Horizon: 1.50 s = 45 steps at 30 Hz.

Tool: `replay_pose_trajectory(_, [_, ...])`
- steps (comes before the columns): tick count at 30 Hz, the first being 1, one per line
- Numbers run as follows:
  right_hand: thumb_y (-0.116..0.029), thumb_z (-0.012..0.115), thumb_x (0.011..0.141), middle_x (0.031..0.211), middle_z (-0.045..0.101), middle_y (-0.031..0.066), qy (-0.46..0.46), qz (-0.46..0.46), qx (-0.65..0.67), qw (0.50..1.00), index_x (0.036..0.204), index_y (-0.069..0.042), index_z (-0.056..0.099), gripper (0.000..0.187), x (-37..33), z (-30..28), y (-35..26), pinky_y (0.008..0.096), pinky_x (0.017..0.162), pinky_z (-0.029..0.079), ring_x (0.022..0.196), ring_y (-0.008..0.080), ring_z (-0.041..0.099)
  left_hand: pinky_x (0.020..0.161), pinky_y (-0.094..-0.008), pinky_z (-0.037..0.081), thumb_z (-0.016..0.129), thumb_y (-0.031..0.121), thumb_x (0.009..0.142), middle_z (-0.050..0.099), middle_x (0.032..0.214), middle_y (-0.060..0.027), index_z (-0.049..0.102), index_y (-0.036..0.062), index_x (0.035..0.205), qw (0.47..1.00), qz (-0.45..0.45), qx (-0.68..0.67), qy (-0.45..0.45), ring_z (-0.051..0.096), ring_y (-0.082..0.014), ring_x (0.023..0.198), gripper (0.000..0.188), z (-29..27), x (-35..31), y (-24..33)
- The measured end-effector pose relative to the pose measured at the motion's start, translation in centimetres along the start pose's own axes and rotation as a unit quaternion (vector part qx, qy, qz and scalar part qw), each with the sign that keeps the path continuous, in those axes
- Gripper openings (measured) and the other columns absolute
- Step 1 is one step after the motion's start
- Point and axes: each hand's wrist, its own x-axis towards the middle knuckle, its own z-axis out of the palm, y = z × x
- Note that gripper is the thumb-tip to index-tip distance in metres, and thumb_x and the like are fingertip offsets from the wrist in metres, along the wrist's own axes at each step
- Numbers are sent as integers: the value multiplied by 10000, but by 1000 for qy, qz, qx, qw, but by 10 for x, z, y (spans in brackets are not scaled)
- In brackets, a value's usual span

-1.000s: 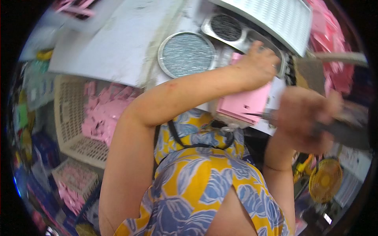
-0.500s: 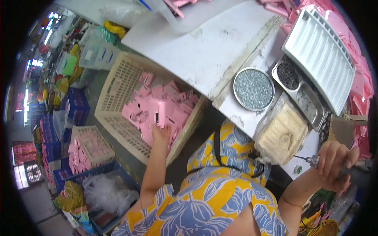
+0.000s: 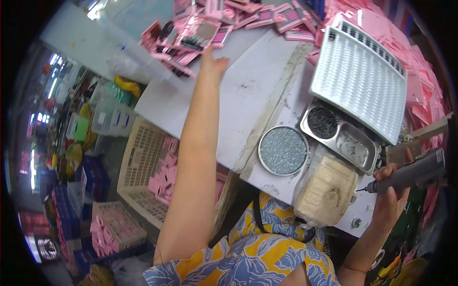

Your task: Assembling internal electronic components and housing for a pink toy device using a soldering iron and electric screwdriver.

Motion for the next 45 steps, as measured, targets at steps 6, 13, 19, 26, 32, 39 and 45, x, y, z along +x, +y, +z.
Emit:
replay_pose_trajectory(6, [-182,732,847,1380,539,190,73,-93,-80,990,1574,-13,228,900,4,-35,5,438,1119,358,1252,266,538,758,-408,590,618,325,978,626,955,-103,521,40,1160,969,66,-212,-111,622,-253,761,352,-44,166,91])
replay_pose_trajectory(13, [-8,567,882,1121,625,185,-14,-261,-243,934,1312,46,526,436,-22,-57,12,434,981,464,1076,299,588,801,-409,610,659,221,988,632,967,-73,528,47,1077,937,319,78,-118,658,-220,818,235,-14,-23,28])
replay_pose_trajectory(19, [-483,398,1070,1021,703,170,-158,348,172,908,1314,40,592,609,-2,-23,92,348,801,569,831,212,683,856,-433,597,572,161,1033,639,1227,-117,508,24,1344,865,117,167,-458,672,-226,1039,346,-75,-221,-17])
replay_pose_trajectory(26, [-449,434,1074,1179,697,131,-213,365,295,857,1277,41,601,557,-35,-22,95,370,958,546,1092,198,676,949,-317,522,609,159,1009,659,1239,-128,553,-21,1316,791,-145,286,-521,656,-186,1095,360,-114,-304,-140])
replay_pose_trajectory(32, [-314,560,1057,968,720,38,-87,257,-37,962,1148,28,684,375,-59,-62,82,251,668,518,819,67,643,814,-275,524,691,175,966,704,1065,-106,575,-42,1297,736,-14,472,-485,662,-133,921,412,-88,-328,-189])
replay_pose_trajectory(39, [-233,673,968,653,575,-2,-48,120,-406,905,1036,24,665,266,-50,-58,92,266,533,388,592,68,508,801,-444,491,828,163,762,616,979,-133,605,37,1046,523,459,546,-466,595,-366,906,382,-87,-345,-196])
replay_pose_trajectory(45, [-249,738,841,625,597,89,-96,116,-428,891,976,-43,583,292,-45,-64,98,358,555,456,584,217,607,817,-416,455,807,185,723,604,961,-67,641,96,884,364,340,537,-681,597,-280,896,248,-130,-367,-188])
